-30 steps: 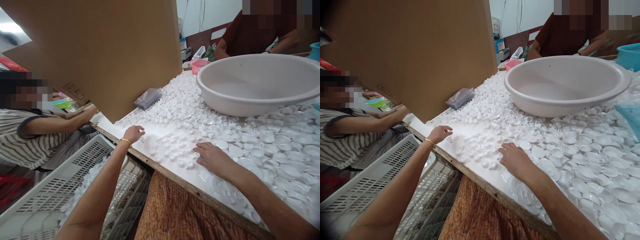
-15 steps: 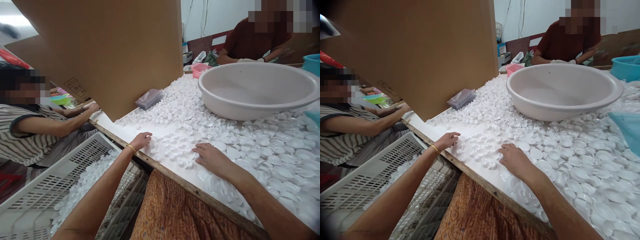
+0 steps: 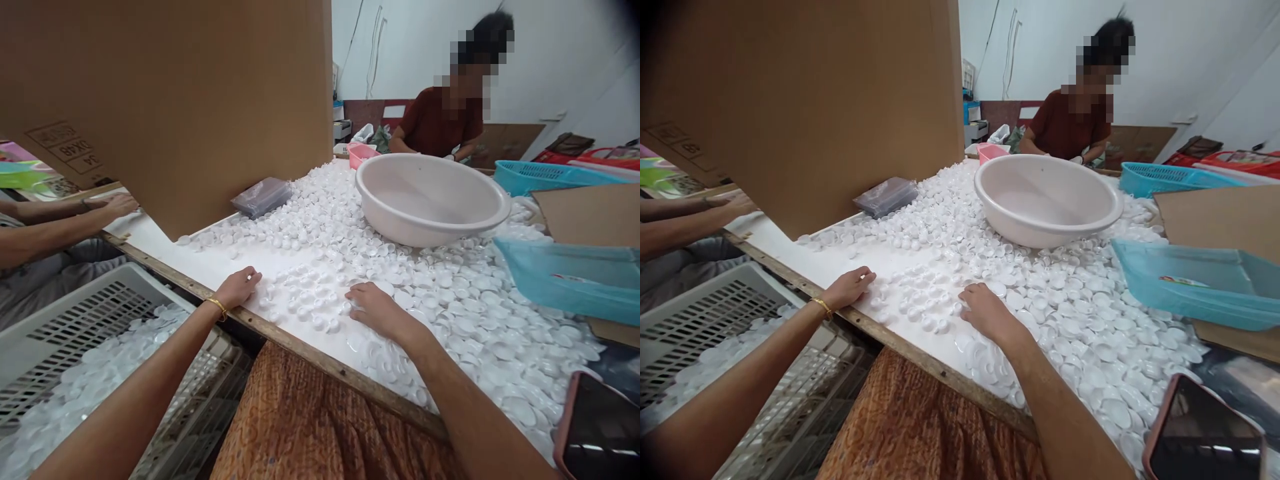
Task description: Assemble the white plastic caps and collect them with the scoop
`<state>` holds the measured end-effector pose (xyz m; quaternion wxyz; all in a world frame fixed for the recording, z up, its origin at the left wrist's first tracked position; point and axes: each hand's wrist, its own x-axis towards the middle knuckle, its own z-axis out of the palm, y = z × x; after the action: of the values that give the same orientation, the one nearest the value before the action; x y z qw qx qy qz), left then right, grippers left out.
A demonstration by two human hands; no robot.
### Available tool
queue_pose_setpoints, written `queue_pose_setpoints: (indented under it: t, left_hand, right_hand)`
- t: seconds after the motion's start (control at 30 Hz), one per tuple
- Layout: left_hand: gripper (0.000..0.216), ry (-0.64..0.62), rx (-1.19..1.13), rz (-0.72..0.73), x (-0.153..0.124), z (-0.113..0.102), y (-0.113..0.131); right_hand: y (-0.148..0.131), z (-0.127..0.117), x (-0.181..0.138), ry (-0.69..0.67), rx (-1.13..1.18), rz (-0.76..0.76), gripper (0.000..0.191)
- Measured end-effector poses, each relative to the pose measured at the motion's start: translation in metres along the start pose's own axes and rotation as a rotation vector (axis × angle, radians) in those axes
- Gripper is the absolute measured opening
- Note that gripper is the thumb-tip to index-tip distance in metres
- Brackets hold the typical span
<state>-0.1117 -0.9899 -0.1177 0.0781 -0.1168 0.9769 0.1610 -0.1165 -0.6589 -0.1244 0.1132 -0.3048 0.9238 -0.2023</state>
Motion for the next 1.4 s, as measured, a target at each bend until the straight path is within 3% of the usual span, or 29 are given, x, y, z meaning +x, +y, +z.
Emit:
queue_pose_setpoints:
  t: [0.17,0.47,0.73,0.93,1.13,1.27,1.4]
  left_hand:
    - [0.036,0.178,0.213,-0.057,-0.003,0.005,-0.001]
    - [0.031,0.33,0.177,0.015,0.003,0.016,-0.013]
    - [0.02,0.408,0.133,-0.017,0.001,0.021,-0.017]
    - [0.02,0.389,0.118,0.06,-0.004,0.017,-0.021]
    - [0.02,0.373,0.084,0.151,-0.005,0.016,-0.022]
    - [0.014,0.416,0.056,0.205,-0.002,0.02,-0.022]
    - [0.018,0.504,0.003,0.163,-0.002,0.022,-0.024]
  right_hand:
    - [0.001,0.006,0.004,0.056,0.052,0.018,0.033]
    - [0.003,0.011,-0.001,0.159,0.073,0.026,0.041]
    - [-0.007,0.022,-0.04,0.518,-0.057,-0.004,0.032]
    - [-0.011,0.029,-0.064,0.543,-0.095,-0.053,0.029]
    - [-0.02,0.028,-0.068,0.506,-0.128,-0.036,0.028]
    - [-0.019,0.027,-0.068,0.504,-0.185,-0.037,0.028]
    - [-0.028,0.026,-0.079,0.583,-0.232,-0.088,0.026]
